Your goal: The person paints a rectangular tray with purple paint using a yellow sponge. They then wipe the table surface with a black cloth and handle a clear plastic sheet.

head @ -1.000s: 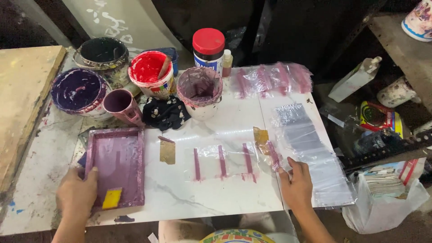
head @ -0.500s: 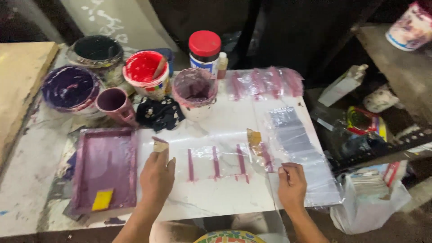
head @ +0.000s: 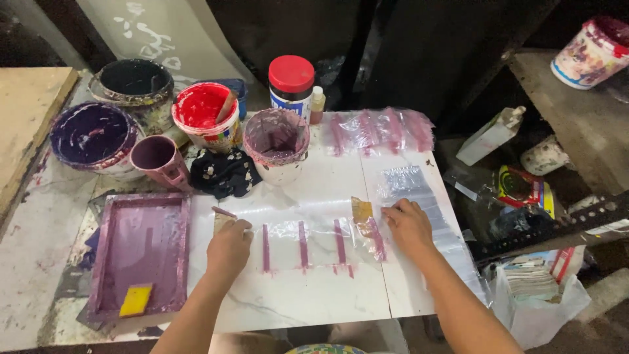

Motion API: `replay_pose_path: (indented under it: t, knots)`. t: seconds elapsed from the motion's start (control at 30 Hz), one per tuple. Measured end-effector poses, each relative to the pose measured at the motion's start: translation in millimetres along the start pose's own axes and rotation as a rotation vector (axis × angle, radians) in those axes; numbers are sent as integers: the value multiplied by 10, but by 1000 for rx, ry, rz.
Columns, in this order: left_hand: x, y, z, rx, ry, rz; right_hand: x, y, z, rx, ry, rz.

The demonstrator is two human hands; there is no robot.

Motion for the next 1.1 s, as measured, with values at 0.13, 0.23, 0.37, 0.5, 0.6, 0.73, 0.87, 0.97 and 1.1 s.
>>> replay_pose_path:
  t: [0.13,0.23,0.37,0.5,0.6,0.73,0.87,0.97,1.1]
  knots:
    - [-196,318,-95,57,40,-96,22,34,-3,-46,49,44]
    - [-195,290,-91,62,69,-114,168,184,-56,-13,34,109]
    - [-231,269,-101,30,22,-56,149,138,8,48,50,32]
    - [-264,261,-100,51,0,-38,125,84,73,112,101,-91]
    - [-251,230,-121,44,1,-82,149,89,85,119,147,-145]
    - [-195,207,-137,44,14,-112,116,35,76,112,148,-139]
    - [-230,333,-275,77,67,-195,-9,-60,106,112,123,-165]
    - [-311,485,-384,70,53,-219,33,93,94,106,78,-123]
    - [-502,716,-461,21,37,-259,230,697,-49,52,-14,23]
Point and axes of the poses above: each hand's wrist, its own z-axis towards the middle knuckle, its own y-axis out of the back of the hand, x = y × z, the point moved 1 cm from there along z, towards the middle knuckle
